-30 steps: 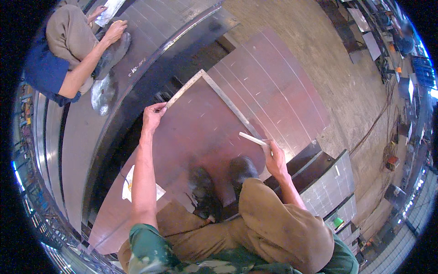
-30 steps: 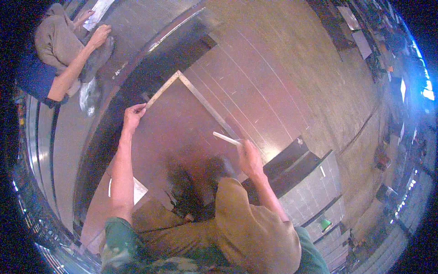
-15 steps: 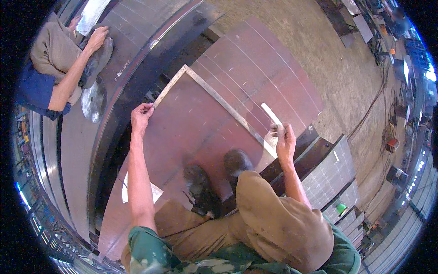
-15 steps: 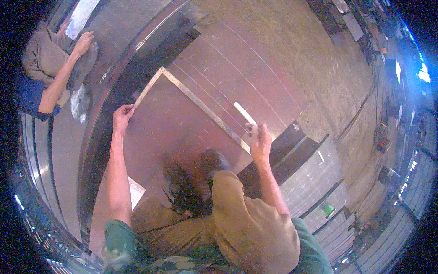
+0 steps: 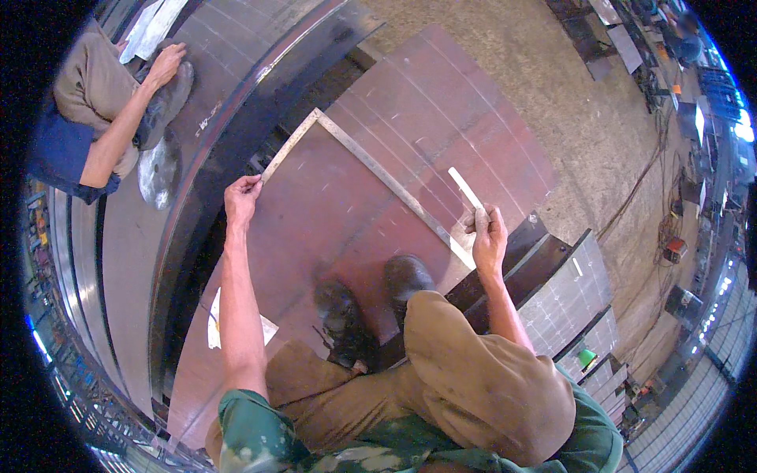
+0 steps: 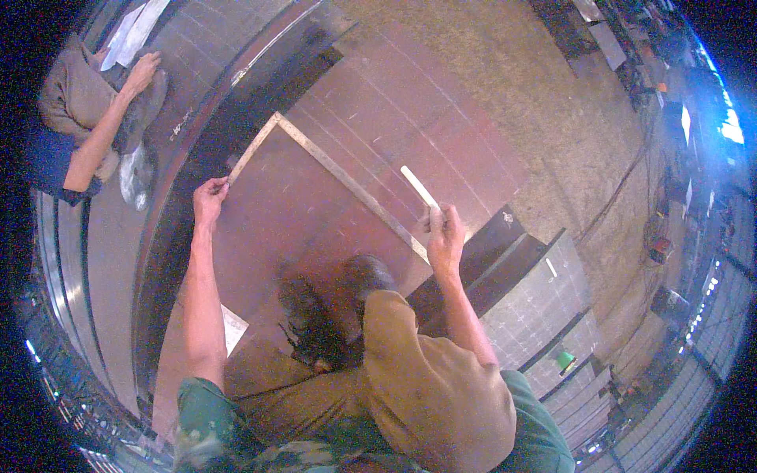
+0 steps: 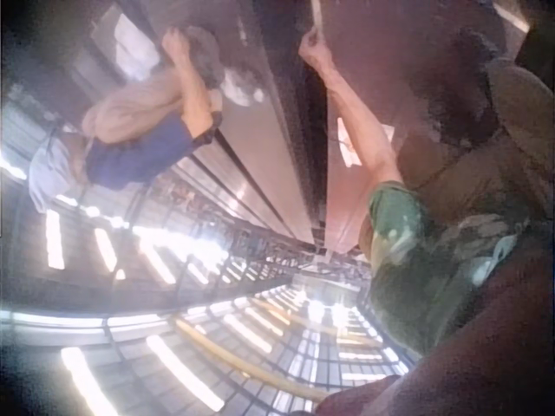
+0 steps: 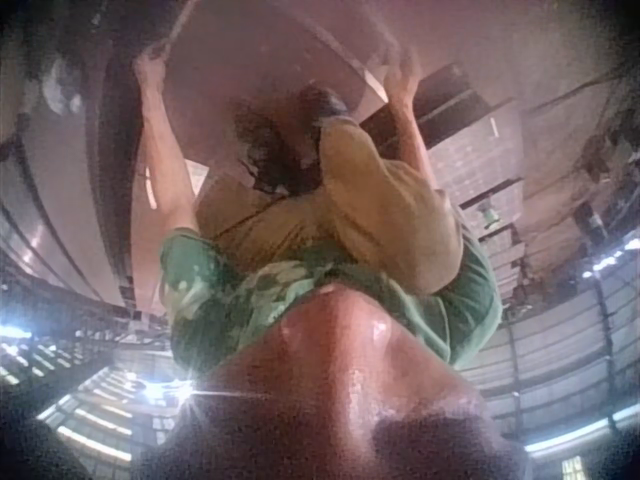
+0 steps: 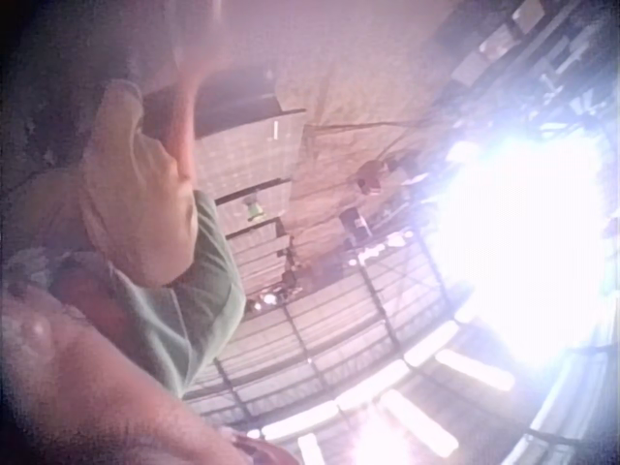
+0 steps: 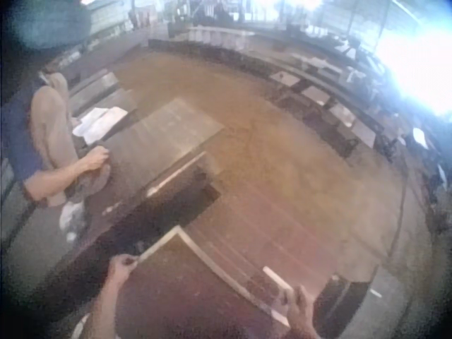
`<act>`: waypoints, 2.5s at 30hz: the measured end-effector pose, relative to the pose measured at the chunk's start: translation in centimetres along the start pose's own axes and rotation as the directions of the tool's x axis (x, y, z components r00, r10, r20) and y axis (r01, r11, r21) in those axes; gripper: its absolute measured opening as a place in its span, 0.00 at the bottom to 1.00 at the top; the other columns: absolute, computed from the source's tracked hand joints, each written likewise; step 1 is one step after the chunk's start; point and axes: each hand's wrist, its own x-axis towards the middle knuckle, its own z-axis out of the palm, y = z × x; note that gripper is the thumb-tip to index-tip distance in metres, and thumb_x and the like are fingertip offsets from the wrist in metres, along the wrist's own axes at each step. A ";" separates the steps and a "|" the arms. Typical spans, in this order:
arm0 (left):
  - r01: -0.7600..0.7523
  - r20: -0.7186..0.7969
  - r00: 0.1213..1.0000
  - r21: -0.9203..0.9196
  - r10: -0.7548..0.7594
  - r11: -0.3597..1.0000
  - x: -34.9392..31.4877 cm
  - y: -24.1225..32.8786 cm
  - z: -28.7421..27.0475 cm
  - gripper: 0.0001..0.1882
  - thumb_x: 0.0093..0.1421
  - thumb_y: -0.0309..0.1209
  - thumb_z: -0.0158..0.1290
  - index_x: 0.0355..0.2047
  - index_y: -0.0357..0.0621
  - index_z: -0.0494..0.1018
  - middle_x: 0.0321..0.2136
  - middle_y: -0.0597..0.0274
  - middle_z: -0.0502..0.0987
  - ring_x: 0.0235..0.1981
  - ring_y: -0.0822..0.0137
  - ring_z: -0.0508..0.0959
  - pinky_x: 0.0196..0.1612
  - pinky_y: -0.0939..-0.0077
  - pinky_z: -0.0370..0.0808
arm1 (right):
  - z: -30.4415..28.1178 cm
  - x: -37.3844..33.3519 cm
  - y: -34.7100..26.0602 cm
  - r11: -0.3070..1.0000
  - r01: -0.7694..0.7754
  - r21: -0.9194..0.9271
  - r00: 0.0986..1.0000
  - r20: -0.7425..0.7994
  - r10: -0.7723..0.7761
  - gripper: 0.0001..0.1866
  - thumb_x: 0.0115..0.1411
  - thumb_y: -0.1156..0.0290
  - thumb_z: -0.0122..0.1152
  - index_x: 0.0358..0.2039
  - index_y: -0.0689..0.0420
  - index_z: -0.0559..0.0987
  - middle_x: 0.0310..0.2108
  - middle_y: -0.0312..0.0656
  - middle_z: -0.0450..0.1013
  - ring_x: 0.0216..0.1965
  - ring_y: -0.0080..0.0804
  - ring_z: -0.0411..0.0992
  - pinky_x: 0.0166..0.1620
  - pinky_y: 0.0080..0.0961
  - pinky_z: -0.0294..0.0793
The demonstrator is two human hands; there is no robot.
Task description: The person uses a metal square and a white marker to draw straight lines on a large reddish-brown metal sheet. They repeatedly reposition the square and mark along its edges to create a grid pattern. A coworker is visible nearby handling papers and a tape measure.
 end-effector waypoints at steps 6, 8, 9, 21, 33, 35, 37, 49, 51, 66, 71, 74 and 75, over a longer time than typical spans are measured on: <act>-0.040 0.013 0.999 0.030 0.040 0.999 -0.6 -0.4 0.7 0.07 0.59 0.18 0.56 0.38 0.37 0.79 0.28 0.70 0.79 0.29 0.81 0.74 0.34 0.86 0.69 | 0.5 -0.5 0.6 0.999 0.022 -0.024 1.000 -0.020 -0.023 0.08 0.69 0.71 0.49 0.36 0.63 0.73 0.24 0.34 0.68 0.26 0.19 0.67 0.31 0.19 0.69; -0.026 0.008 1.000 -0.009 0.026 1.000 -0.4 -1.3 0.1 0.08 0.59 0.18 0.56 0.38 0.37 0.79 0.28 0.70 0.78 0.29 0.81 0.74 0.34 0.85 0.70 | 0.9 -0.7 0.2 0.999 0.005 -0.043 1.000 -0.019 -0.005 0.08 0.69 0.71 0.49 0.36 0.63 0.73 0.24 0.34 0.67 0.26 0.19 0.66 0.31 0.19 0.69; -0.024 0.006 1.000 0.006 0.024 1.000 -0.4 -1.8 -0.1 0.07 0.59 0.18 0.56 0.38 0.37 0.79 0.28 0.70 0.78 0.29 0.81 0.74 0.34 0.85 0.70 | 1.1 -0.7 0.1 0.999 -0.003 -0.052 1.000 -0.018 0.003 0.08 0.69 0.71 0.49 0.36 0.63 0.73 0.24 0.34 0.67 0.26 0.19 0.66 0.31 0.19 0.69; -0.019 -0.011 1.000 0.037 0.019 0.999 -0.7 -1.5 0.3 0.07 0.58 0.18 0.56 0.37 0.38 0.79 0.28 0.69 0.79 0.29 0.80 0.75 0.34 0.86 0.70 | 1.2 -1.2 0.8 0.999 0.008 -0.049 1.000 -0.003 -0.008 0.10 0.68 0.69 0.49 0.38 0.63 0.74 0.24 0.39 0.73 0.26 0.22 0.71 0.31 0.23 0.71; -0.063 -0.034 0.997 0.097 0.067 0.993 -0.9 -3.8 0.3 0.07 0.57 0.21 0.58 0.37 0.39 0.80 0.28 0.67 0.81 0.30 0.79 0.76 0.35 0.83 0.71 | 2.7 -1.9 2.7 1.000 0.010 -0.027 1.000 0.010 -0.010 0.09 0.68 0.69 0.51 0.38 0.61 0.74 0.23 0.37 0.72 0.25 0.21 0.69 0.30 0.22 0.70; -0.035 -0.038 0.998 0.135 0.040 0.990 -0.9 -3.5 0.1 0.07 0.57 0.21 0.59 0.37 0.39 0.81 0.28 0.67 0.81 0.30 0.78 0.77 0.36 0.82 0.71 | 3.0 -1.9 2.4 0.999 -0.012 -0.030 0.999 0.033 0.013 0.09 0.68 0.69 0.50 0.40 0.63 0.74 0.24 0.35 0.69 0.26 0.20 0.67 0.31 0.20 0.68; -0.056 -0.053 0.997 0.069 0.060 0.996 -0.9 -3.7 0.3 0.07 0.57 0.21 0.59 0.37 0.39 0.81 0.28 0.66 0.81 0.29 0.78 0.77 0.35 0.83 0.72 | 3.4 -1.9 1.8 0.998 -0.019 -0.059 0.999 0.039 0.021 0.10 0.69 0.70 0.50 0.40 0.64 0.74 0.23 0.34 0.68 0.25 0.19 0.66 0.31 0.19 0.67; -0.092 -0.061 0.993 0.073 0.096 0.993 -0.7 -5.7 -0.4 0.08 0.56 0.21 0.60 0.37 0.38 0.81 0.30 0.65 0.83 0.30 0.78 0.78 0.36 0.84 0.73 | 6.0 -1.6 1.0 0.990 0.043 -0.136 0.997 0.075 -0.033 0.10 0.66 0.65 0.53 0.37 0.59 0.75 0.18 0.36 0.69 0.22 0.21 0.67 0.26 0.24 0.67; -0.094 -0.056 0.993 0.087 0.099 0.992 -1.1 -5.2 0.0 0.08 0.56 0.21 0.60 0.37 0.38 0.81 0.30 0.65 0.83 0.30 0.78 0.78 0.36 0.84 0.74 | 6.4 -1.6 0.6 0.984 0.035 -0.176 0.997 0.080 -0.021 0.11 0.66 0.64 0.54 0.36 0.59 0.74 0.18 0.39 0.68 0.22 0.22 0.67 0.26 0.27 0.66; -0.118 -0.058 0.990 0.178 0.130 0.977 -0.1 -7.7 -2.2 0.09 0.54 0.25 0.61 0.37 0.41 0.82 0.31 0.61 0.84 0.32 0.74 0.81 0.38 0.80 0.75 | 18.1 7.1 -6.9 0.547 0.742 -0.387 0.669 0.474 -0.573 0.18 0.61 0.71 0.52 0.53 0.56 0.72 0.26 0.51 0.74 0.28 0.52 0.73 0.32 0.45 0.72; -0.037 -0.086 0.995 0.116 0.047 0.993 -1.1 -6.7 -0.5 0.09 0.54 0.26 0.62 0.36 0.42 0.82 0.29 0.61 0.83 0.30 0.73 0.80 0.36 0.78 0.74 | 22.8 7.3 -5.5 0.433 0.837 -0.335 0.547 0.546 -0.635 0.22 0.58 0.73 0.52 0.53 0.61 0.71 0.27 0.49 0.74 0.31 0.48 0.73 0.34 0.44 0.74; -0.016 -0.102 0.994 0.177 0.035 0.984 -1.5 -6.0 -0.9 0.08 0.54 0.27 0.62 0.36 0.42 0.82 0.29 0.60 0.83 0.30 0.72 0.80 0.36 0.78 0.75 | 24.6 7.0 -4.9 0.407 0.836 -0.368 0.548 0.576 -0.606 0.22 0.56 0.73 0.53 0.53 0.61 0.71 0.27 0.47 0.74 0.32 0.46 0.72 0.34 0.44 0.75; -0.036 -0.102 0.993 0.202 0.058 0.979 -1.5 -5.9 -1.0 0.08 0.54 0.27 0.62 0.36 0.43 0.82 0.29 0.60 0.83 0.30 0.72 0.80 0.36 0.77 0.75 | 24.7 7.0 -4.6 0.407 0.829 -0.384 0.559 0.580 -0.592 0.22 0.57 0.72 0.53 0.53 0.61 0.71 0.27 0.47 0.74 0.32 0.46 0.72 0.34 0.44 0.75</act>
